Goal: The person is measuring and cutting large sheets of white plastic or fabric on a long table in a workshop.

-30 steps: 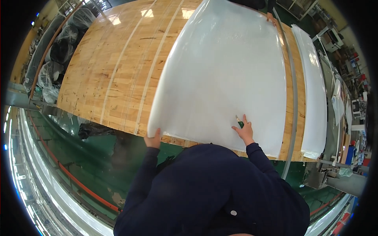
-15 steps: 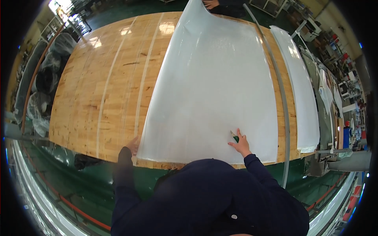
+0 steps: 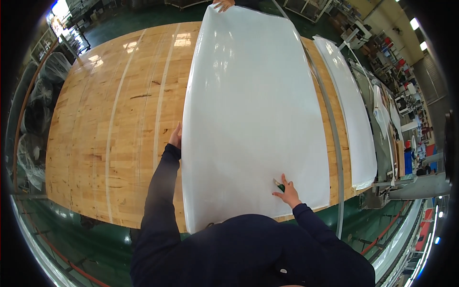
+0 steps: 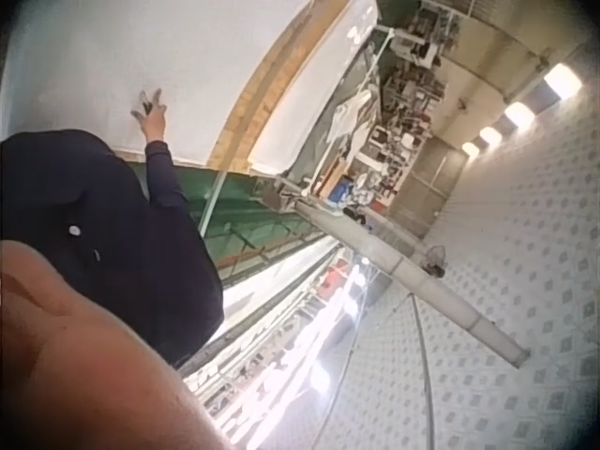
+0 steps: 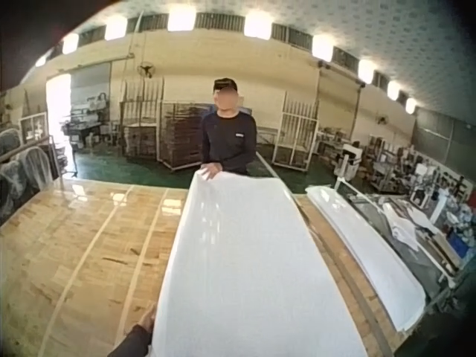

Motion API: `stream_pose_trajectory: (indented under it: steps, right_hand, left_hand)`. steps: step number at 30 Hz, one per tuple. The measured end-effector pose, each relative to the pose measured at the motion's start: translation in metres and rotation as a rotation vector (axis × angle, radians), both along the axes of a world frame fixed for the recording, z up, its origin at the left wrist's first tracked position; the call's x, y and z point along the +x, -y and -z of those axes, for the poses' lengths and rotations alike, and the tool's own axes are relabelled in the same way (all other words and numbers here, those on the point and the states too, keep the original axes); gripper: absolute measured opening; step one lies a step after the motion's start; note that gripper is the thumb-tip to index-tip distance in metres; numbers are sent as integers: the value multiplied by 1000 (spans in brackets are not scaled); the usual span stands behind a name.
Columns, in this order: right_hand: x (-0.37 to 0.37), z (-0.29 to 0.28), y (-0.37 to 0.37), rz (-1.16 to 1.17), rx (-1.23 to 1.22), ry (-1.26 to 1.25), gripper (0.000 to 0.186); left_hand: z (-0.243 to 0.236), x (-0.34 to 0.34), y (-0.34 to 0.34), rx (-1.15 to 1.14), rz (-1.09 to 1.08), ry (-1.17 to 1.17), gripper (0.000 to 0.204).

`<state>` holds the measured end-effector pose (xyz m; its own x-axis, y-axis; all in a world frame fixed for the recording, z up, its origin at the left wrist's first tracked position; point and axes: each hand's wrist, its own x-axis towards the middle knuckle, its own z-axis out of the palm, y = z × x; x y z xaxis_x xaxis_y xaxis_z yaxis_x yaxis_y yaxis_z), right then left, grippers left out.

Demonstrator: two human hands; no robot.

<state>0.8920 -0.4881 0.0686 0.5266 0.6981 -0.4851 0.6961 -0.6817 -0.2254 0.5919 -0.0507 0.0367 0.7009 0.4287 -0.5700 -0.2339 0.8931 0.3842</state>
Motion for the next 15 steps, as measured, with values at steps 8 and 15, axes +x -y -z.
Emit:
stream_pose_trajectory:
  steps: [8, 15]
  right_hand:
    - [1, -2, -3, -1, -46, -31, 106]
    - [3, 1, -3, 14, -47, -43, 105]
  left_hand:
    - [4, 13, -15, 186, -49, 106, 43]
    - [-19, -27, -59, 659, -117, -685, 49]
